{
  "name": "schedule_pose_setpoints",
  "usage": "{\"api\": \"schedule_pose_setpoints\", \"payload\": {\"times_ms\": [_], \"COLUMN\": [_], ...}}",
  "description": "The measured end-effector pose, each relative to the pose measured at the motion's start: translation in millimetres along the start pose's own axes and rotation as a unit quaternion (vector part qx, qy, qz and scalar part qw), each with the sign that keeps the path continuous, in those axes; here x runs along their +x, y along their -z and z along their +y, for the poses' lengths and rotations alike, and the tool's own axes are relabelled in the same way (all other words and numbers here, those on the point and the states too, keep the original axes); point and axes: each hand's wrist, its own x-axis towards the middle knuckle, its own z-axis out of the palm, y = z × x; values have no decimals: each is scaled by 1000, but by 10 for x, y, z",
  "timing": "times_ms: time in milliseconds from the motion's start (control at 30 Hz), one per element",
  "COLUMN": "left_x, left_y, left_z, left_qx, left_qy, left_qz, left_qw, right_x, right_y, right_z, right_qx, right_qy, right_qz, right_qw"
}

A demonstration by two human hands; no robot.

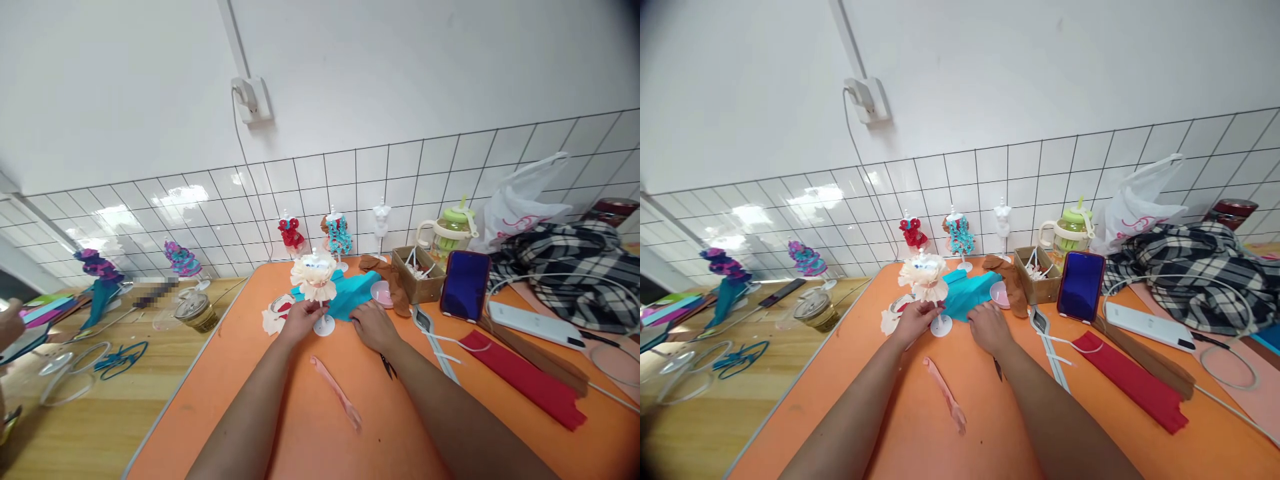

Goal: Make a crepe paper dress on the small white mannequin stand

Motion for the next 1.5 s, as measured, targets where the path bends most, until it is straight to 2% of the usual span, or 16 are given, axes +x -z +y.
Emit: {"api": "schedule_pose_setpoints", "payload": {"times_ms": [133,567,833,900,967,1067,1133,1200,1300,1367,1500], "left_x": [-69,-100,-78,-73,-80,-119,-156,-191,-222,-229,-230], "left_y": [-5,39,-10,-8,-23,-106,-197,-294,-404,-439,-447], "left_z": [-80,-90,-163,-186,-189,-130,-59,10,69,76,69], "left_qx": [-20,-89,-79,-77,-72,-63,-59,-60,-63,-59,-29], "left_qy": [-6,-63,-94,-99,-102,-110,-119,-127,-138,-141,-144], "left_qz": [-31,5,83,89,83,48,13,-26,-84,-108,-110], "left_qw": [999,994,989,988,989,991,991,990,985,982,983], "right_x": [-7,-44,-57,-46,-19,29,44,39,16,12,44], "right_y": [14,-43,-55,-47,-1,180,360,545,740,796,805], "right_z": [-8,7,12,-7,-52,-154,-221,-267,-290,-281,-258], "right_qx": [0,2,-3,2,35,159,268,372,473,500,495], "right_qy": [-5,-18,-17,-14,-23,-38,-29,-7,7,-16,-66], "right_qz": [-2,-29,-31,-15,48,190,240,234,184,174,200], "right_qw": [1000,999,999,1000,998,968,933,898,861,848,843]}}
